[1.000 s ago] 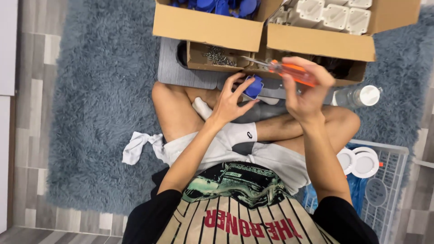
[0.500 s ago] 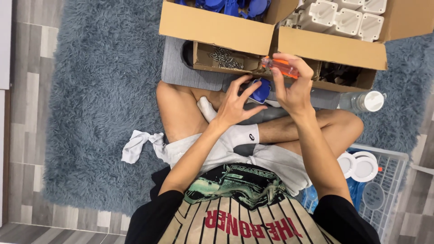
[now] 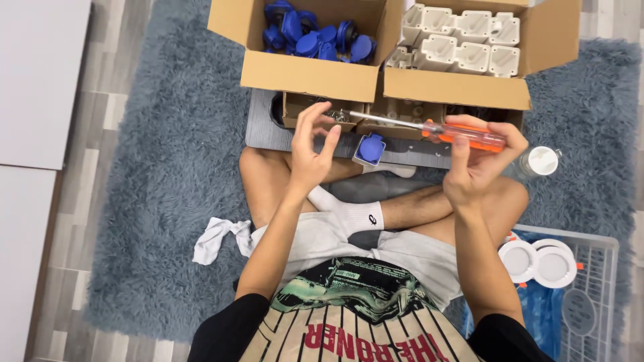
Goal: Assembling electrical components by fitting plastic parts together and using a screwdriver
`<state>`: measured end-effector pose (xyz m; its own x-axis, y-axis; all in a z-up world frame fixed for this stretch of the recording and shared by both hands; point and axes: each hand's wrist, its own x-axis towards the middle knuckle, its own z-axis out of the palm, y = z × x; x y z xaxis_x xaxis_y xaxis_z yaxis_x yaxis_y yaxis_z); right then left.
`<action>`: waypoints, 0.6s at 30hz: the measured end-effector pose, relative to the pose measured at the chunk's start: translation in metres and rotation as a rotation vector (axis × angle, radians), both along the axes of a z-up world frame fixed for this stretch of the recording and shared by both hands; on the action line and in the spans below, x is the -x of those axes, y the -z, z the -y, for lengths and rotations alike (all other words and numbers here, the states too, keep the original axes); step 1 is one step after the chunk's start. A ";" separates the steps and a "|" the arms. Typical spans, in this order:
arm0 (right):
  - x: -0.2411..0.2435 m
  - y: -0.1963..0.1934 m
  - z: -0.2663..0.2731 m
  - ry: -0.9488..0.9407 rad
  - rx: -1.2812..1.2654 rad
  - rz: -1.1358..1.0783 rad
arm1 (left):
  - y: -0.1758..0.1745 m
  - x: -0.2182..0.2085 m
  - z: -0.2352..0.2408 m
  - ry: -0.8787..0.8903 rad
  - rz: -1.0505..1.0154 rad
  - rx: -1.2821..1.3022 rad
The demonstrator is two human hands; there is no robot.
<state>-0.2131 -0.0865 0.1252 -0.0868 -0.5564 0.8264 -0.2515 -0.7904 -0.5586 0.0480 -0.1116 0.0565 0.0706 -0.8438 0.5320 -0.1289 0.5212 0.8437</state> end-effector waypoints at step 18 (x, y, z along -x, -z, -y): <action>0.034 0.024 -0.028 -0.032 -0.044 0.215 | 0.012 0.017 -0.009 0.205 -0.259 -0.039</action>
<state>-0.2476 -0.0588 0.1015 -0.2407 -0.5970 0.7653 -0.0981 -0.7695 -0.6311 0.0306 -0.1029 0.0450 0.0261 -0.8740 0.4852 0.1963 0.4804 0.8548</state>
